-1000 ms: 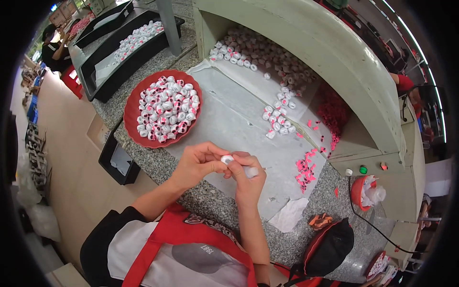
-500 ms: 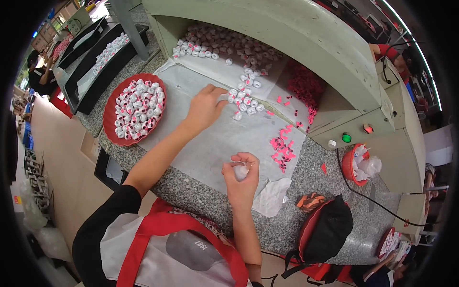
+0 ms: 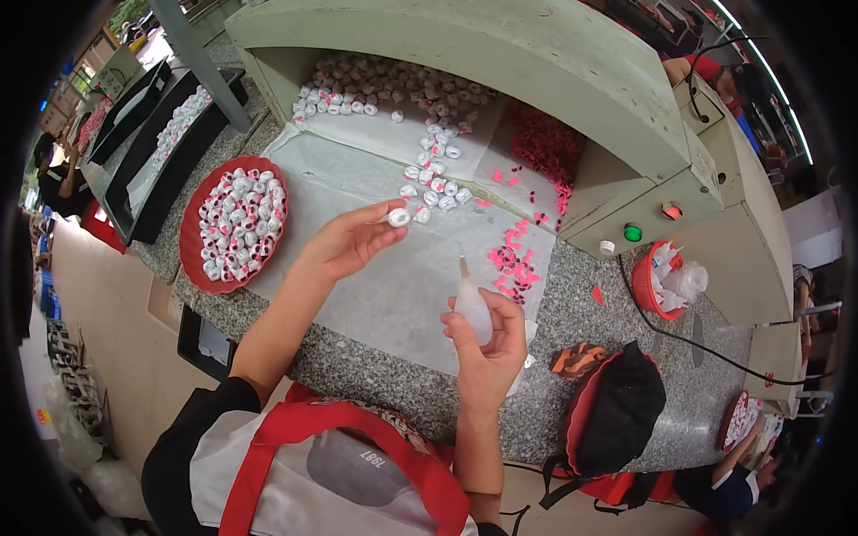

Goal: Applying glue to small pink bows and attaching them to white toy cat heads.

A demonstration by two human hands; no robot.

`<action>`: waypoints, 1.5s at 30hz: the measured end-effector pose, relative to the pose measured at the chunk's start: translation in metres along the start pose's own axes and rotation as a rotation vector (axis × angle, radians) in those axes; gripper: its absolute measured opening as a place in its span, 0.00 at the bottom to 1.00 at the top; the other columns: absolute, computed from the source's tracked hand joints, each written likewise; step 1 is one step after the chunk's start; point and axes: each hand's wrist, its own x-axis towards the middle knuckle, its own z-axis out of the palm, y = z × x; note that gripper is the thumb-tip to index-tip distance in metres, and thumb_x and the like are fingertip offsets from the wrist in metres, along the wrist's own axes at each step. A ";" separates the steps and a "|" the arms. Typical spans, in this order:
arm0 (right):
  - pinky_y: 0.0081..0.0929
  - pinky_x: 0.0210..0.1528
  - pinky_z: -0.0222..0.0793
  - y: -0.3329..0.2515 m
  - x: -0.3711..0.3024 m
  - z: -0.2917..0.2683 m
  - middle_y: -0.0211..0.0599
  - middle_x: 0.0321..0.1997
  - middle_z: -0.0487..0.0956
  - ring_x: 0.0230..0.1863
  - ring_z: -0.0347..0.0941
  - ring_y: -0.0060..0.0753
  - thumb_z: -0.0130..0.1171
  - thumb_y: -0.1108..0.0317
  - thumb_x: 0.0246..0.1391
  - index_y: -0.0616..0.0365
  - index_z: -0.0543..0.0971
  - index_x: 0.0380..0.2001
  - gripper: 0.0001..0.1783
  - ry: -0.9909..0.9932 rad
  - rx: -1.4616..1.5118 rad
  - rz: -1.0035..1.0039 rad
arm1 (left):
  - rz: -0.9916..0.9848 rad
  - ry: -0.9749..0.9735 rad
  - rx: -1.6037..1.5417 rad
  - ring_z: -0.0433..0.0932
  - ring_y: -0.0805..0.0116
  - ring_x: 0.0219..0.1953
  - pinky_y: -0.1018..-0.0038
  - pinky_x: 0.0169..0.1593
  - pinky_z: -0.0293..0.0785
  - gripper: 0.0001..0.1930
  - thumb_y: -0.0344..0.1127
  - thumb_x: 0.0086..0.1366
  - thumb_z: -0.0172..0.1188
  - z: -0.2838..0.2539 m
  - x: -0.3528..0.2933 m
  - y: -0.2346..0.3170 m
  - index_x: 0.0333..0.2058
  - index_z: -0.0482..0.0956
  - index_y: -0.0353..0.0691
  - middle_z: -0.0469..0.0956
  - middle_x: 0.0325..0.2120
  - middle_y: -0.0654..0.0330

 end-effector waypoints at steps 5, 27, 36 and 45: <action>0.16 0.28 0.65 -0.008 -0.013 0.004 0.36 0.28 0.72 0.22 0.67 0.23 0.55 0.75 0.39 0.67 0.69 0.36 0.16 0.074 -0.139 -0.188 | 0.046 -0.264 0.055 0.74 0.70 0.37 0.78 0.42 0.71 0.17 0.25 0.56 0.54 0.021 -0.051 -0.019 0.45 0.68 0.32 0.74 0.37 0.56; 0.18 0.29 0.64 -0.027 -0.035 0.007 0.36 0.27 0.73 0.26 0.69 0.23 0.55 0.72 0.42 0.64 0.72 0.29 0.09 0.003 -0.526 -0.625 | 0.545 -0.140 0.677 0.71 0.67 0.42 0.76 0.44 0.73 0.17 0.14 0.51 0.52 0.051 -0.090 -0.024 0.42 0.70 0.29 0.69 0.40 0.52; 0.19 0.26 0.65 -0.034 -0.033 0.010 0.38 0.25 0.76 0.23 0.71 0.27 0.56 0.73 0.39 0.62 0.74 0.26 0.07 -0.063 -0.604 -0.634 | 0.594 -0.117 0.740 0.71 0.66 0.42 0.76 0.43 0.73 0.16 0.14 0.50 0.52 0.049 -0.090 -0.019 0.40 0.72 0.29 0.70 0.40 0.51; 0.22 0.22 0.68 -0.037 -0.029 0.008 0.38 0.23 0.76 0.19 0.73 0.32 0.58 0.79 0.34 0.64 0.72 0.28 0.12 -0.063 -0.589 -0.709 | 0.513 -0.129 0.676 0.71 0.67 0.42 0.75 0.44 0.72 0.16 0.15 0.51 0.53 0.049 -0.091 -0.019 0.40 0.72 0.29 0.70 0.40 0.52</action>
